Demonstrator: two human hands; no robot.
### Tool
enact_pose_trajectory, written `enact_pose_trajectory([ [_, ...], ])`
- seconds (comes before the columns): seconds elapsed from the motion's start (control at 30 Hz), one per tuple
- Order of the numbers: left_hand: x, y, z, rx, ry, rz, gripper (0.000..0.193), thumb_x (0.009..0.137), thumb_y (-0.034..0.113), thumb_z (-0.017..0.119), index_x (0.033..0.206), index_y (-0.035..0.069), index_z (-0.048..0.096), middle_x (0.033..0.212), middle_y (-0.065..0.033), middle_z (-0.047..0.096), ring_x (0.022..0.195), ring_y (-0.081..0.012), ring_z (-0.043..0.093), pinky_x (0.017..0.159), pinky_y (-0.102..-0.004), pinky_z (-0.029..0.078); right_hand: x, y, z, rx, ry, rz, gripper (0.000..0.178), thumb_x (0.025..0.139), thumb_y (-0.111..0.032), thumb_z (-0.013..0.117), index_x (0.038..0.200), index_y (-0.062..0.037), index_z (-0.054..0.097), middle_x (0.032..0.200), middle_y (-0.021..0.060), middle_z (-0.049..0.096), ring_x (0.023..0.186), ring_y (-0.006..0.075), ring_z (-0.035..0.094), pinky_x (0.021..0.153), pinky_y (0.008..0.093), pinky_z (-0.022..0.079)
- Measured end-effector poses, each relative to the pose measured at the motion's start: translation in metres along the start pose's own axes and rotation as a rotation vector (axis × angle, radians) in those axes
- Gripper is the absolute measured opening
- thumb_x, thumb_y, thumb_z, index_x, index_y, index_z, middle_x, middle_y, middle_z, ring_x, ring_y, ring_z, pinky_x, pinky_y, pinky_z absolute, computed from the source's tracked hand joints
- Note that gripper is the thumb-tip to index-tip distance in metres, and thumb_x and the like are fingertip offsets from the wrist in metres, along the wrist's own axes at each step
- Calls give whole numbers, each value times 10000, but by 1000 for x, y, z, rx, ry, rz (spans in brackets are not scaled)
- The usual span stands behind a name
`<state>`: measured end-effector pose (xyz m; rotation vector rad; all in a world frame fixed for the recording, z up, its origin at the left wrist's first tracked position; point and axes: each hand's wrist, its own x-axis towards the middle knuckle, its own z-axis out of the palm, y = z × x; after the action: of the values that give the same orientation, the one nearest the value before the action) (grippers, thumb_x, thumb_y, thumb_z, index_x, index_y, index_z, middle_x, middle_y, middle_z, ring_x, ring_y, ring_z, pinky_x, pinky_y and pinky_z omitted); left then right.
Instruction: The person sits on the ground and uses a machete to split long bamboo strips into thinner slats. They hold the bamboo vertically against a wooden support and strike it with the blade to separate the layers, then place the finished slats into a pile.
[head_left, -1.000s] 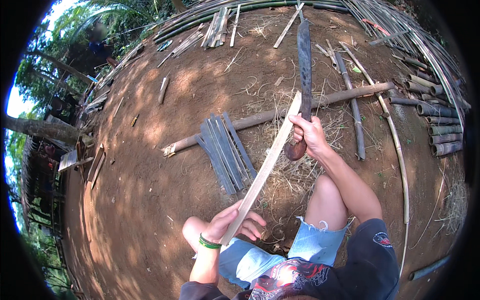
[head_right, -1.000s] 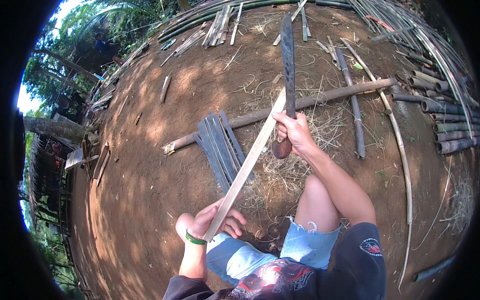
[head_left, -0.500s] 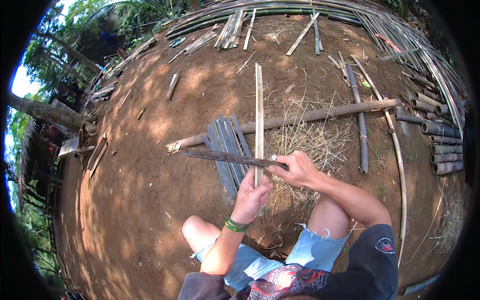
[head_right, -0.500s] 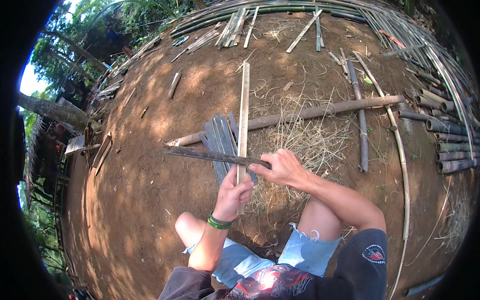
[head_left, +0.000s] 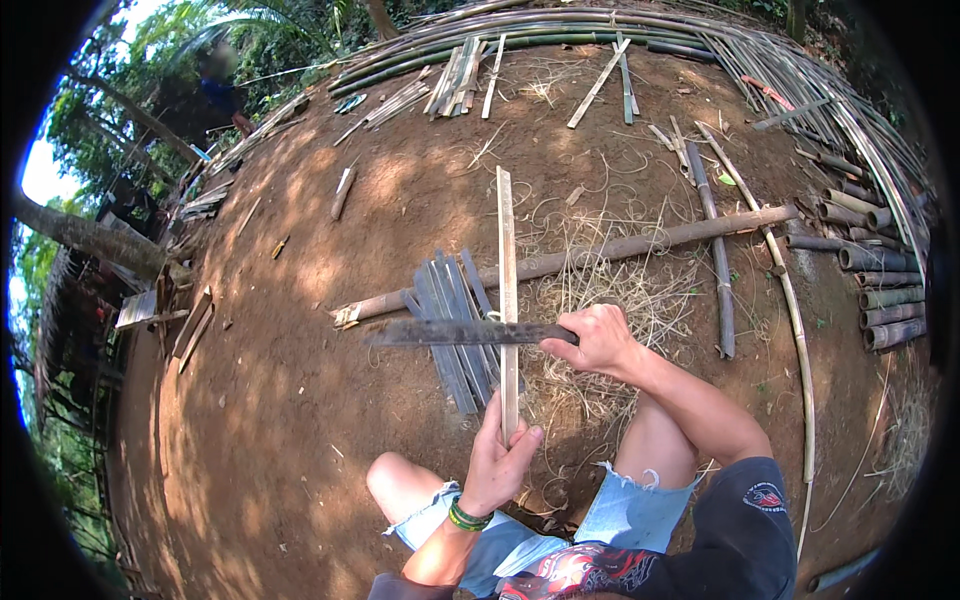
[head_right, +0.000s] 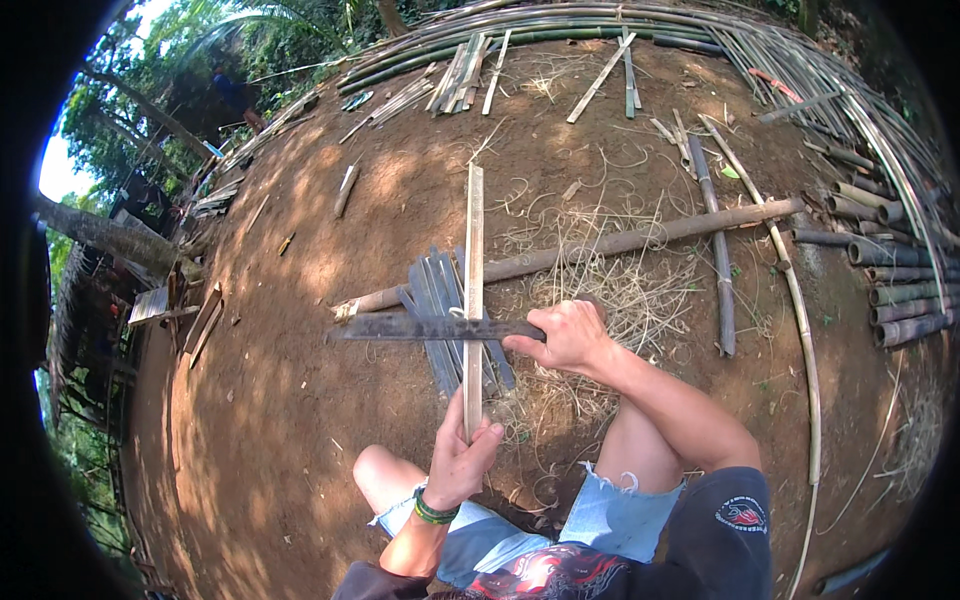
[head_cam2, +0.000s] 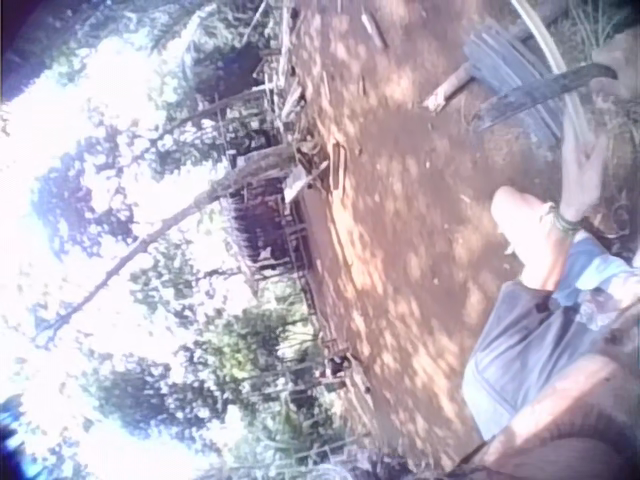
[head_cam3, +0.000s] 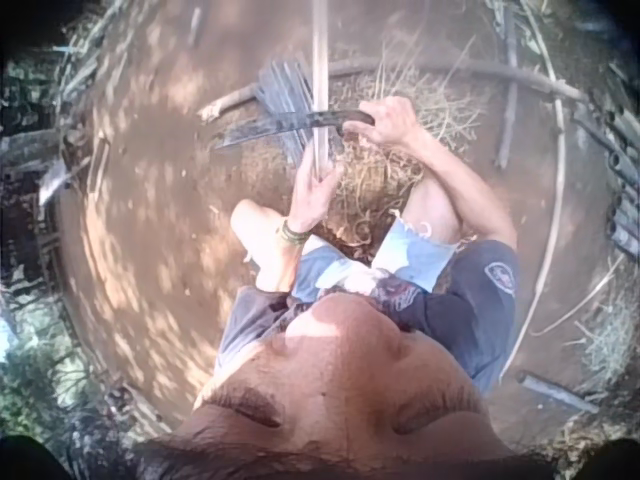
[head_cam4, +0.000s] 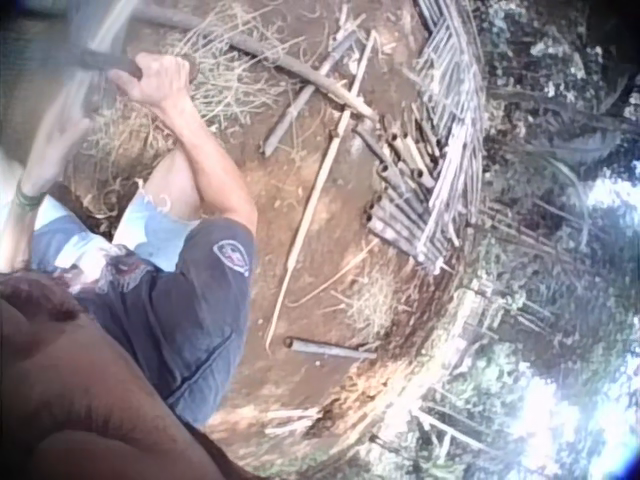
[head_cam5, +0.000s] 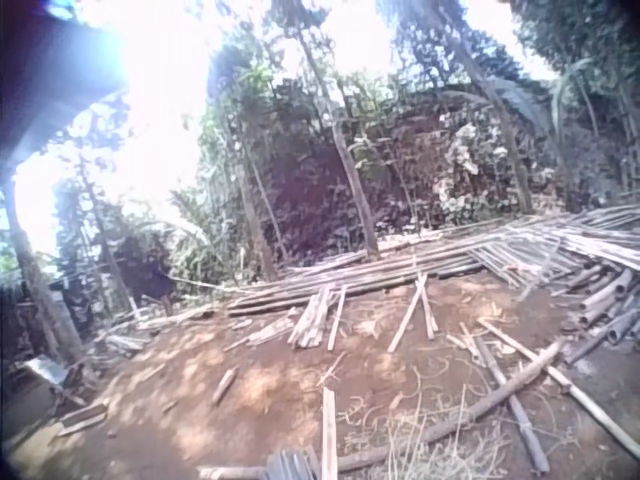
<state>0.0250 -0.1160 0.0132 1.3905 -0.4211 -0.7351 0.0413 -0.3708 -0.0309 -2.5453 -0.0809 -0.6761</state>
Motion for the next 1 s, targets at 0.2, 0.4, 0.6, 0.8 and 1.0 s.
enact_pose_trajectory([
  [0.2, -50, -9, 2, -72, 4, -155, 687, 1004, 48, 551, 1577, 34, 172, 767, 62, 421, 596, -20, 387, 505, -184, 323, 8, 38, -8, -77, 16, 146, 673, 919, -682, 520, 717, -73, 725, 520, 169, 596, 486, 352, 612, 530, 462, 504],
  [0.4, -111, -18, -9, -233, -147, -168, 522, 1076, 269, 456, 1521, 62, 278, 725, 4, 416, 516, -69, 397, 468, -211, 325, 4, 94, -24, 114, 227, 675, 747, 977, -637, 448, 692, 6, 700, 499, 137, 559, 493, 277, 560, 569, 431, 464],
  [0.6, -28, -25, -35, -310, -51, -117, 422, 1106, 245, 337, 1497, 89, 304, 719, -4, 421, 490, -82, 424, 454, -214, 386, -2, 33, -16, 302, 62, 421, 625, 979, -543, 529, 714, 1, 685, 478, 101, 509, 435, 193, 461, 477, 393, 366],
  [0.8, 13, -11, -19, -391, 2, -103, 418, 1114, 283, 298, 1519, 203, 236, 671, 1, 410, 432, -79, 368, 415, -213, 356, -7, -29, -8, 159, -210, -48, 482, 878, -479, 681, 664, -52, 619, 520, 144, 549, 477, 338, 576, 479, 447, 446],
  [1.0, -8, 1, -19, -560, -156, -225, 439, 1107, 293, 341, 1532, 241, 243, 624, 20, 368, 369, -65, 327, 365, -214, 305, -3, -11, -3, 99, -47, -136, 548, 881, -533, 666, 631, -53, 577, 507, 141, 535, 480, 357, 579, 487, 462, 459],
])
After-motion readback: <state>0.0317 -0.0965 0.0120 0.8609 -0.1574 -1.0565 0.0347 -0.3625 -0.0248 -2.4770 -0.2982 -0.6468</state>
